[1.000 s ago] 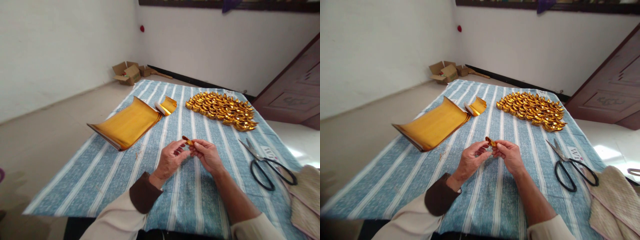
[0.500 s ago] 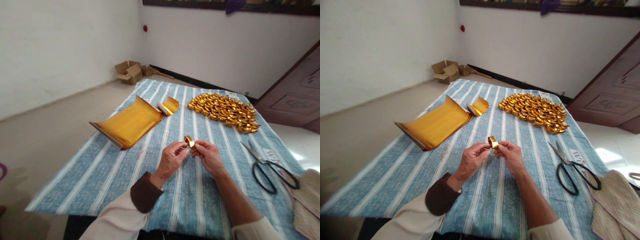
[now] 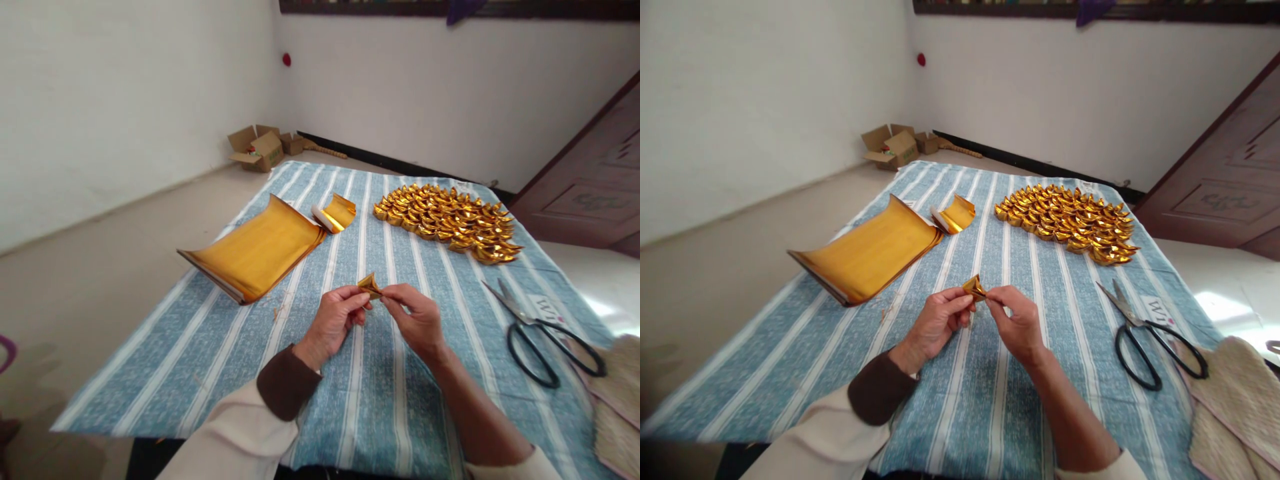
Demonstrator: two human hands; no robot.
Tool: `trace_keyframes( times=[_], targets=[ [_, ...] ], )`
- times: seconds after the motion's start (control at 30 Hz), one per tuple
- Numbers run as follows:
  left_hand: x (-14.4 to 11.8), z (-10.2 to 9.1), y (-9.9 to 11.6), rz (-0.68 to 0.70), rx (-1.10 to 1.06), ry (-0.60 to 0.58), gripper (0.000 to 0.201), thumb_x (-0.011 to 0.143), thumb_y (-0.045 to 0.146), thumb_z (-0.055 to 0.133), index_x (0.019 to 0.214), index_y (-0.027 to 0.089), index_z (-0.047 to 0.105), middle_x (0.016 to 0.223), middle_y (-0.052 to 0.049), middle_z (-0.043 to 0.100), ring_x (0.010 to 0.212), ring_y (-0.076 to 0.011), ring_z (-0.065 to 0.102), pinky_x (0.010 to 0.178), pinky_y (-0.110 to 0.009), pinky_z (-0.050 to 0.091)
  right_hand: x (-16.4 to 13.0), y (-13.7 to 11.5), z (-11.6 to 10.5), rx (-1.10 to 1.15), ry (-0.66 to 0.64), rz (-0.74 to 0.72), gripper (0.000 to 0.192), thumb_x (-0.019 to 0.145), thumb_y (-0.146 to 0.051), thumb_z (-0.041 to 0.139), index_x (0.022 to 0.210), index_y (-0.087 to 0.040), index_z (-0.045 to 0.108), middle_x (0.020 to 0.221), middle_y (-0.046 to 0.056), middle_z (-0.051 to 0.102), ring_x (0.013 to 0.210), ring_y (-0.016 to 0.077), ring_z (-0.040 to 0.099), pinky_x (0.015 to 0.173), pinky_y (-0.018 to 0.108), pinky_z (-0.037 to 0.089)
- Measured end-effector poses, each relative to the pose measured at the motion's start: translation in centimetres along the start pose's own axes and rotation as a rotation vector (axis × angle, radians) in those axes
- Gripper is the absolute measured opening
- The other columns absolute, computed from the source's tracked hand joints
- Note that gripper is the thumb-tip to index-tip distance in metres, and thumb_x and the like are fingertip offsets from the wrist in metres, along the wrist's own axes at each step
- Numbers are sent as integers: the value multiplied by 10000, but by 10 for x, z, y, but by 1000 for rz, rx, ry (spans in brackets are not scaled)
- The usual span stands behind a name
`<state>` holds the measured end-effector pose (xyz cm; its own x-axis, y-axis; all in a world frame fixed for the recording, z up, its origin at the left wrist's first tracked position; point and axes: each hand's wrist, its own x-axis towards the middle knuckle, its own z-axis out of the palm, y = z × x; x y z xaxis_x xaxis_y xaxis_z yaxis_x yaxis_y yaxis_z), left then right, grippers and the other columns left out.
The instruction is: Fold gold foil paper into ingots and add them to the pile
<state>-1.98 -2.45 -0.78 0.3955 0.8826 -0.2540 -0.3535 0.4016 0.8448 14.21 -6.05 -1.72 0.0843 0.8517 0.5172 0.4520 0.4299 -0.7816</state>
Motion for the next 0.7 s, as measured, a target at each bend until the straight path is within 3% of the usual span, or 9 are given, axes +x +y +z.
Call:
trace_keyframes(
  times=[0.17, 0.33, 0.53, 0.7],
  targets=[
    [0, -2, 1, -80, -109, -66, 242, 646, 195, 828, 861, 126, 743, 768, -37, 700, 570, -56, 579, 541, -168, 451, -1, -5, 0, -103, 49, -239, 188, 924, -145, 537, 969, -226, 700, 917, 62, 717, 874, 177, 687, 796, 336, 570],
    [-1, -1, 2, -50, -103, -98, 258, 622, 179, 848, 847, 141, 728, 797, -29, 703, 665, -104, 643, 595, -199, 500, -5, -5, -1, -214, 42, -367, 286, 916, -78, 506, 1080, -223, 690, 1043, 98, 700, 955, 197, 683, 816, 349, 589],
    [-3, -3, 5, -79, -108, -191, 308, 610, 134, 837, 897, 149, 726, 875, -52, 713, 802, -160, 679, 656, -232, 539, -5, -10, -4, -374, 24, -497, 312, 918, -51, 490, 1118, -223, 657, 1050, 109, 689, 974, 209, 662, 781, 341, 585],
    [-4, -10, 9, -144, -261, -312, 318, 713, 375, 796, 945, 167, 732, 1001, -89, 710, 930, -236, 675, 658, -306, 572, -5, -14, -7, -423, 7, -530, 325, 911, -18, 472, 1117, -208, 636, 1054, 114, 686, 987, 211, 652, 800, 347, 576]
  ],
)
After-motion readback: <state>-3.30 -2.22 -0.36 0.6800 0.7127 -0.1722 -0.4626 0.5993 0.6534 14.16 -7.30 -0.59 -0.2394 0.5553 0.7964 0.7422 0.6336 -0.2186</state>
